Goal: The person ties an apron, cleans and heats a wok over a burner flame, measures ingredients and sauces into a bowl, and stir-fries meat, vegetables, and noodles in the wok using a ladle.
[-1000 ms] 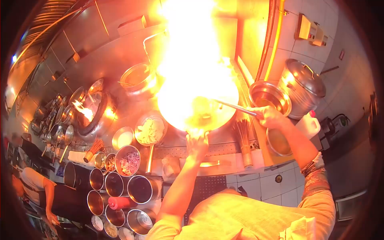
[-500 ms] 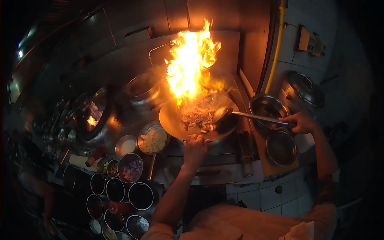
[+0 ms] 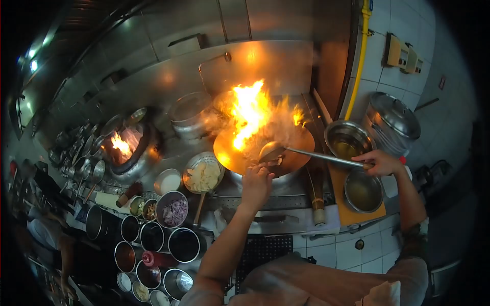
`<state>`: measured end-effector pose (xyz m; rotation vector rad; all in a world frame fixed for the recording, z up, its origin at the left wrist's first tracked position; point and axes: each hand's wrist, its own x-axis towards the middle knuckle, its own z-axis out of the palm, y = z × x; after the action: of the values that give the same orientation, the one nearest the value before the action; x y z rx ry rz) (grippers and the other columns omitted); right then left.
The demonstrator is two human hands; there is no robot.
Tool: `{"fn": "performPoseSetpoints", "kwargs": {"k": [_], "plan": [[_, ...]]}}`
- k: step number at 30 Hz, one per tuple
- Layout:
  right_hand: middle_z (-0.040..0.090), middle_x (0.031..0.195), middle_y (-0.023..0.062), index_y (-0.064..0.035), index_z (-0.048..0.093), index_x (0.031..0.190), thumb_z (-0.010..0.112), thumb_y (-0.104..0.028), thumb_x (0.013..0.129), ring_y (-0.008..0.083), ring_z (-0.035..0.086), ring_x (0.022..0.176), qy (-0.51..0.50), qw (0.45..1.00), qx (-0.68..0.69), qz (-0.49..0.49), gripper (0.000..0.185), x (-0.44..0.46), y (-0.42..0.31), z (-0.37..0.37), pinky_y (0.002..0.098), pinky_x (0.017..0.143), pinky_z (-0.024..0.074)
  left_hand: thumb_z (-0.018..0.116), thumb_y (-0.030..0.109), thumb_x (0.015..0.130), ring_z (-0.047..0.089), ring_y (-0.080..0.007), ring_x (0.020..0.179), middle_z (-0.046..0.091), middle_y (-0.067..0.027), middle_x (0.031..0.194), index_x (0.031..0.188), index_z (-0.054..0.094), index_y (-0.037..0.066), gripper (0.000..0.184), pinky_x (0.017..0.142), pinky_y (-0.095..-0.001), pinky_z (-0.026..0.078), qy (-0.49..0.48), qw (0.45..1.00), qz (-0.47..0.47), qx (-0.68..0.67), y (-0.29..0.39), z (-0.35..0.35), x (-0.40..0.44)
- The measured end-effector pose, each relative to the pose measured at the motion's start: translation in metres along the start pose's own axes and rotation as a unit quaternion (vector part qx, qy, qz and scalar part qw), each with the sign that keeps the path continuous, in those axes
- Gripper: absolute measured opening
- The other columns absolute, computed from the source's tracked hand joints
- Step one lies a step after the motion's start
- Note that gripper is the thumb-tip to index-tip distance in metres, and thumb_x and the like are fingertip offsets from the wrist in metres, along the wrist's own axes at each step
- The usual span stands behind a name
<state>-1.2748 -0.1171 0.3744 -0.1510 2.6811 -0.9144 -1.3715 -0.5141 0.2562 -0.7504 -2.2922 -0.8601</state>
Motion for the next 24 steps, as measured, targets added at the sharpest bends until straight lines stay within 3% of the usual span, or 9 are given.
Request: {"fn": "performPoseSetpoints", "kwargs": {"k": [4, 6, 7, 10, 12, 14, 17, 19, 24], "plan": [[0.065, 0.082, 0.008, -0.0166, 0.053, 0.137, 0.058, 0.003, 0.074, 0.0183, 0.062, 0.07, 0.03, 0.989, -0.13, -0.056, 0.066, 0.052, -0.015, 0.046, 0.0323, 0.07, 0.0501, 0.065, 0.016, 0.085, 0.057, -0.0366, 0.088, 0.062, -0.0159, 0.09, 0.083, 0.061, 0.004, 0.013, 0.078, -0.0459, 0.046, -0.059, 0.997, -0.031, 0.025, -0.014, 0.039, -0.018], [0.064, 0.08, 0.0107, -0.0159, 0.054, 0.136, 0.058, 0.0, 0.073, 0.0184, 0.062, 0.07, 0.168, 0.963, -0.191, -0.088, 0.065, 0.062, -0.014, 0.073, 0.0338, 0.069, 0.0487, 0.063, 0.024, 0.087, 0.057, -0.0337, 0.091, 0.061, -0.0134, 0.091, 0.091, 0.065, 0.006, 0.018, 0.078, -0.0463, 0.045, -0.079, 0.994, -0.068, 0.03, -0.012, 0.037, -0.047], [0.064, 0.08, 0.0107, -0.0159, 0.054, 0.136, 0.058, 0.0, 0.073, 0.0184, 0.062, 0.07, 0.174, 0.962, -0.189, -0.09, 0.065, 0.055, -0.014, 0.075, 0.0338, 0.069, 0.0487, 0.063, 0.024, 0.087, 0.057, -0.0337, 0.091, 0.061, -0.0134, 0.091, 0.091, 0.065, 0.006, 0.018, 0.078, -0.0463, 0.045, -0.076, 0.995, -0.062, 0.033, -0.009, 0.031, -0.056], [0.069, 0.092, 0.0125, -0.0157, 0.056, 0.135, 0.06, -0.003, 0.074, 0.0199, 0.066, 0.079, 0.156, 0.983, -0.068, -0.06, 0.063, 0.028, -0.032, 0.069, 0.0347, 0.073, 0.0495, 0.063, 0.024, 0.087, 0.057, -0.0333, 0.089, 0.061, -0.0132, 0.089, 0.088, 0.065, 0.007, 0.018, 0.076, -0.0464, 0.045, -0.02, 0.999, -0.035, 0.01, 0.001, 0.019, -0.058], [0.069, 0.11, 0.0144, -0.0144, 0.055, 0.135, 0.061, -0.003, 0.074, 0.0216, 0.067, 0.093, 0.129, 0.987, -0.001, 0.092, 0.063, 0.026, -0.058, 0.071, 0.0333, 0.081, 0.05, 0.065, 0.024, 0.086, 0.058, -0.0324, 0.087, 0.061, -0.0114, 0.087, 0.086, 0.065, 0.007, 0.017, 0.075, -0.0459, 0.046, -0.048, 0.996, -0.054, 0.053, -0.01, 0.028, -0.023], [0.068, 0.112, 0.0184, -0.0124, 0.054, 0.136, 0.062, -0.006, 0.075, 0.0279, 0.067, 0.101, 0.268, 0.952, 0.007, -0.145, 0.062, 0.077, -0.017, 0.109, 0.0337, 0.087, 0.0497, 0.065, 0.023, 0.085, 0.058, -0.0321, 0.087, 0.061, -0.0107, 0.087, 0.085, 0.065, 0.007, 0.016, 0.075, -0.0459, 0.046, -0.035, 0.997, -0.045, 0.058, -0.025, 0.045, -0.006], [0.068, 0.107, 0.0212, -0.0132, 0.054, 0.135, 0.06, -0.005, 0.075, 0.0333, 0.067, 0.097, 0.214, 0.976, 0.034, -0.022, 0.061, 0.091, -0.046, 0.117, 0.0357, 0.086, 0.0503, 0.066, 0.023, 0.085, 0.059, -0.0319, 0.086, 0.061, -0.01, 0.087, 0.084, 0.065, 0.007, 0.017, 0.074, -0.0457, 0.047, -0.032, 0.998, -0.038, 0.037, -0.031, 0.056, 0.004], [0.066, 0.104, 0.0231, -0.0146, 0.055, 0.135, 0.058, -0.005, 0.075, 0.0362, 0.065, 0.095, 0.076, 0.995, -0.055, 0.041, 0.06, 0.073, -0.058, 0.096, 0.037, 0.087, 0.0503, 0.066, 0.027, 0.085, 0.058, -0.0325, 0.087, 0.061, -0.0106, 0.085, 0.084, 0.065, 0.006, 0.021, 0.073, -0.0449, 0.047, -0.038, 0.998, -0.044, 0.019, -0.037, 0.052, 0.005], [0.07, 0.088, 0.0171, -0.0183, 0.052, 0.138, 0.058, -0.002, 0.075, 0.0316, 0.068, 0.077, 0.141, 0.981, -0.131, 0.012, 0.065, 0.062, -0.023, 0.07, 0.0377, 0.071, 0.0528, 0.067, 0.025, 0.084, 0.058, -0.0332, 0.088, 0.062, -0.0119, 0.088, 0.084, 0.065, 0.006, 0.019, 0.073, -0.0455, 0.047, -0.077, 0.995, -0.034, 0.051, -0.034, 0.061, -0.008]]}}
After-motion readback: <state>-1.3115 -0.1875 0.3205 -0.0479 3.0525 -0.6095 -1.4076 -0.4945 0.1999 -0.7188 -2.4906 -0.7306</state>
